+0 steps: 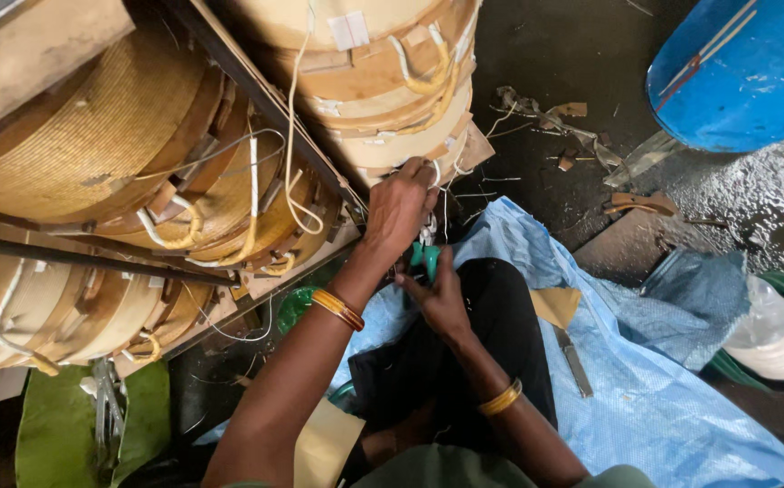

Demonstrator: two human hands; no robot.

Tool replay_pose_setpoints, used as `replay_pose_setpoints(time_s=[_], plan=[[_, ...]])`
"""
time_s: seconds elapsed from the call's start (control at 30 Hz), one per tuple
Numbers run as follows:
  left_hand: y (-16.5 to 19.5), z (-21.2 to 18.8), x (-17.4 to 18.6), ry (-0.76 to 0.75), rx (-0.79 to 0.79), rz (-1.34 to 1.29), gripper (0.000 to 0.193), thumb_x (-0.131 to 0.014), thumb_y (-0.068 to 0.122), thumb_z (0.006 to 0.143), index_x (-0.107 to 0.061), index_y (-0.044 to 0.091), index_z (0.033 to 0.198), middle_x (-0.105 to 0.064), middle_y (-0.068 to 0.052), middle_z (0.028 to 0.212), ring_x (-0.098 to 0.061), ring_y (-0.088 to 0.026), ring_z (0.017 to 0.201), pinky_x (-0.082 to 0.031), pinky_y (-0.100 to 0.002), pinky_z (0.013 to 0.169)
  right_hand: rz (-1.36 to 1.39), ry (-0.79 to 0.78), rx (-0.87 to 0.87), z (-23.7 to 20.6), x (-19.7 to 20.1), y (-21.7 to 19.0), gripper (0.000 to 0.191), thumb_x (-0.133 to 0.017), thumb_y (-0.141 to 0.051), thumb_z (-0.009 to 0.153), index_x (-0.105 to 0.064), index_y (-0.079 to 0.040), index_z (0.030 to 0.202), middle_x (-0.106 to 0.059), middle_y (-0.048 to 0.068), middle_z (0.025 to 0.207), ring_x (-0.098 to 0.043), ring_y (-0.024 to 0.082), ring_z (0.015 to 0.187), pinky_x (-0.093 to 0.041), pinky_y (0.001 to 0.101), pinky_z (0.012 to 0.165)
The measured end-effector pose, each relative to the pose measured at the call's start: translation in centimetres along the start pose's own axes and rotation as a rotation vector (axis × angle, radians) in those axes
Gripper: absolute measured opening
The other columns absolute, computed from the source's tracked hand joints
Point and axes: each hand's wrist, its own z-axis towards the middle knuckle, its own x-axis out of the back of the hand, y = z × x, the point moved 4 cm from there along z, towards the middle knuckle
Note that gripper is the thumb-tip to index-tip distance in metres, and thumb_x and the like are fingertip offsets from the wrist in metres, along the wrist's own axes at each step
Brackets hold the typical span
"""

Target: The person sits on the floor and assembles electrical components by wrapping beige insulating tape around copper wire coils and securing them with white plastic ties. They use pliers to cut and adjust the ties and repeatedly fold and apply tape to different sections of the coils.

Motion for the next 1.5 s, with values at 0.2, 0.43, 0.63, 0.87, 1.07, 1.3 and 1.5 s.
replay_pose_setpoints(time_s=[0.2, 0.43, 0.63, 0.87, 1.07, 1.3, 1.5], plan=[[0.0, 0.1, -0.2, -0.015, 0.023, -0.015, 0.022, -0.071, 0.002, 0.084, -0.067, -0.001, 0.105, -0.067, -0.018, 0.118, -0.071, -0.04, 0.085, -0.059, -0.045, 0.073, 0.291, 0.077, -0.059, -0.2, -0.1, 3.9, 0.042, -0.074, -0.006, 0.083, -0.053, -0.005, 0.119, -0.067, 0.003, 0.101, -0.064, 0.013, 0.091, -0.052, 0.0259, 0.077], [-0.1, 0.4, -0.1, -0.013, 0.027, -0.027, 0.02, -0.071, 0.002, 0.082, -0.066, 0.0, 0.102, -0.067, -0.016, 0.114, -0.071, -0.038, 0.084, -0.059, -0.045, 0.072, 0.794, 0.057, -0.504, -1.1, -3.3, 6.9, 0.016, -0.06, -0.015, 0.1, -0.065, -0.008, 0.113, -0.067, -0.001, 0.095, -0.064, 0.012, 0.088, -0.053, 0.0282, 0.082], [-0.2, 0.4, -0.5, -0.01, 0.046, -0.004, 0.021, -0.069, 0.004, 0.085, -0.066, 0.001, 0.106, -0.066, -0.017, 0.12, -0.071, -0.037, 0.08, -0.058, -0.045, 0.068, 0.605, 0.137, -0.261, 4.0, -2.0, 5.0, 0.016, -0.056, -0.015, 0.098, -0.062, -0.004, 0.108, -0.069, 0.003, 0.09, -0.066, 0.014, 0.077, -0.054, 0.0291, 0.067], [-0.4, 0.3, -0.5, -0.006, 0.044, -0.029, 0.02, -0.07, 0.008, 0.087, -0.066, 0.004, 0.106, -0.066, -0.015, 0.116, -0.07, -0.04, 0.086, -0.057, -0.048, 0.072, 0.535, 0.182, -0.169, 7.3, -1.4, 4.6, 0.016, -0.059, -0.016, 0.101, -0.06, -0.002, 0.109, -0.062, 0.003, 0.082, -0.056, 0.012, 0.066, -0.043, 0.0266, 0.057], [-0.4, 0.3, -0.5, -0.033, 0.064, -0.031, 0.017, -0.07, 0.008, 0.087, -0.065, 0.003, 0.103, -0.065, -0.016, 0.116, -0.07, -0.04, 0.085, -0.057, -0.049, 0.072, 0.42, 0.225, -0.1, 7.4, -1.1, 4.1, 0.019, -0.058, -0.022, 0.106, -0.061, -0.003, 0.102, -0.061, 0.0, 0.08, -0.053, 0.007, 0.065, -0.041, 0.0247, 0.056], [0.3, -0.3, 0.1, -0.139, 0.132, -0.049, 0.015, -0.066, 0.005, 0.093, -0.064, 0.002, 0.107, -0.065, -0.016, 0.115, -0.072, -0.035, 0.08, -0.059, -0.044, 0.068, 0.624, 0.198, -0.217, 6.6, -0.1, 2.3, 0.03, -0.057, -0.03, 0.106, -0.057, -0.005, 0.091, -0.056, 0.001, 0.068, -0.053, 0.012, 0.054, -0.045, 0.0285, 0.05], [1.4, -0.3, -1.8, 0.008, 0.016, 0.327, 0.033, -0.074, 0.016, 0.086, -0.064, -0.002, 0.111, -0.064, -0.02, 0.126, -0.073, -0.03, 0.071, -0.058, -0.04, 0.053, 0.473, -0.118, -0.411, 1.7, 1.5, 3.5, 0.023, -0.07, -0.008, 0.091, -0.067, 0.001, 0.113, -0.071, 0.005, 0.093, -0.065, 0.013, 0.079, -0.053, 0.027, 0.071]])
